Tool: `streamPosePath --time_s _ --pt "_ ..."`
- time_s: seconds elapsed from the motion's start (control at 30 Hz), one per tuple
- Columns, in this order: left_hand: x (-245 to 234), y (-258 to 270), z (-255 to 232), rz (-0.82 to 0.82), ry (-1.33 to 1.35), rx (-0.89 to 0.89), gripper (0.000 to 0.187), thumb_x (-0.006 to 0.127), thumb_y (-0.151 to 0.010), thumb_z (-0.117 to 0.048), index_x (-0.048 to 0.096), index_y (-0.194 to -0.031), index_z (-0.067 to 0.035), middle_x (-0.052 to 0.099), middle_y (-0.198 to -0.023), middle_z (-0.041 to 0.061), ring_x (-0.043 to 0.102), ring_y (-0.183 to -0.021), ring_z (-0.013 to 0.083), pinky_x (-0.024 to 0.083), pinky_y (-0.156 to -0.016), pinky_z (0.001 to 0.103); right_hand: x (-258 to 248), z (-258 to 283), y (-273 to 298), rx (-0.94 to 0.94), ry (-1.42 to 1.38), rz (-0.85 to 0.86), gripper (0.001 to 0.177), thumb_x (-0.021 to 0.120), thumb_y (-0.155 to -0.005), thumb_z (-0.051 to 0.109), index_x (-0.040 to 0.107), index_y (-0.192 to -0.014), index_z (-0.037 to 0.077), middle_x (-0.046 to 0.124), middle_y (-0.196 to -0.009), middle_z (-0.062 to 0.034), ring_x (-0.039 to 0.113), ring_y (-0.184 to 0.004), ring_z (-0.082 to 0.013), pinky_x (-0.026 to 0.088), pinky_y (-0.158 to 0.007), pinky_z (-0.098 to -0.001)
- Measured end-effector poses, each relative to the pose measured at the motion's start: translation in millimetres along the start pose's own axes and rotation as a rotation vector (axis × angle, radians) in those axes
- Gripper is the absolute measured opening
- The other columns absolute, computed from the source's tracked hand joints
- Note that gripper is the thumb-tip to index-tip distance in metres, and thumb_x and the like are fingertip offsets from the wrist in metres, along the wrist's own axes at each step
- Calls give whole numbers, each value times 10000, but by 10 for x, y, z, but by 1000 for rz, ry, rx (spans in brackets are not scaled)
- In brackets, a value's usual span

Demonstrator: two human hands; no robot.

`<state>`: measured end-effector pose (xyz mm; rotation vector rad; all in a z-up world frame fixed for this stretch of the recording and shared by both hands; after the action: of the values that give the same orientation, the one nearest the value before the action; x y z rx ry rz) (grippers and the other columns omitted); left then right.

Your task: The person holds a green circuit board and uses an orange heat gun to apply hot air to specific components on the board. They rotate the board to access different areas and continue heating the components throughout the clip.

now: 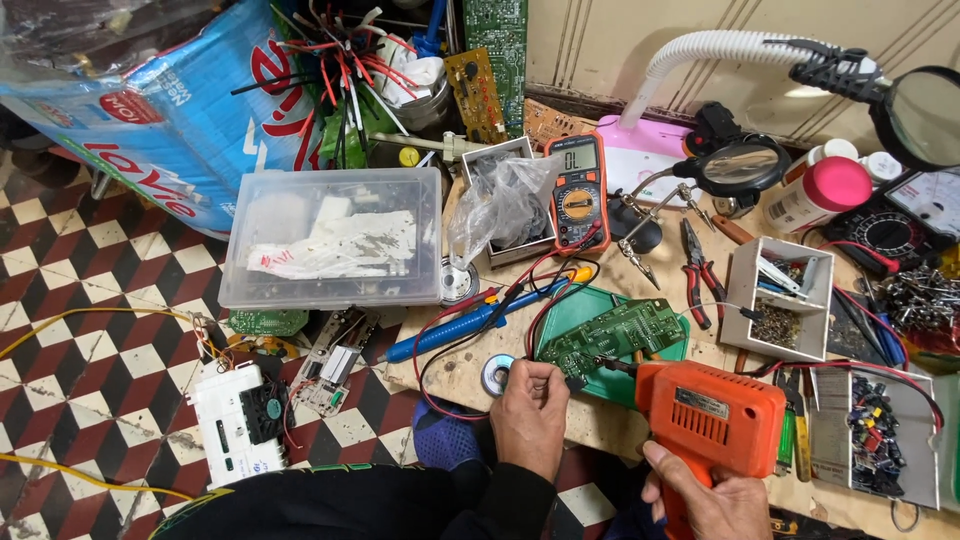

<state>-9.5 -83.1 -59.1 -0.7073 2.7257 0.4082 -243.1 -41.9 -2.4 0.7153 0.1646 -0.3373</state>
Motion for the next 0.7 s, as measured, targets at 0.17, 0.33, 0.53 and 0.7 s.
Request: streamPosePath --time_s 0.17,0.33,0.53,0.7 --pt "13 5 35 -21 -3 30 107 809 -967 -212 727 -903 -186 822 -764 -43 806 -702 108 693 -696 300 4 -48 -17 0 -49 43 180 841 -986 -18 769 -970 -182 691 -615 -347 563 -448 -410 427 -450 -468" --pt "17 0 38 -12 0 17 107 800 -974 -231 728 -911 -183 824 -777 -35 803 -715 115 680 -702 314 6 -97 -41 -14 -44 60 192 850 -984 0 777 -951 -175 704 -613 -333 574 -452 -391 450 -470 -451" --pt "24 -3 35 -5 -19 -7 108 795 -981 -251 729 -924 -187 824 -795 -39 793 -722 114 680 -722 317 32 -35 19 24 -46 70 223 838 -1000 14 759 -932 -183 693 -626 -328 573 -477 -404 468 -501 -482" --pt "15 3 -4 -22 -31 57 104 797 -989 -222 720 -932 -180 817 -779 -29 788 -692 114 686 -683 318 38 -61 -16 -17 -62 86 229 828 -1000 15 738 -902 -171 690 -600 -317 568 -449 -394 483 -506 -471"
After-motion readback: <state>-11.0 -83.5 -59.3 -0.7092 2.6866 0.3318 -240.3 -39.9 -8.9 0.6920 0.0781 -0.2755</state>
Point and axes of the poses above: each hand's wrist, its own y-axis away from the middle knuckle, its own x-axis out of the palm, z = x × y, the point moved 7 cm from there along -y, towards the middle knuckle
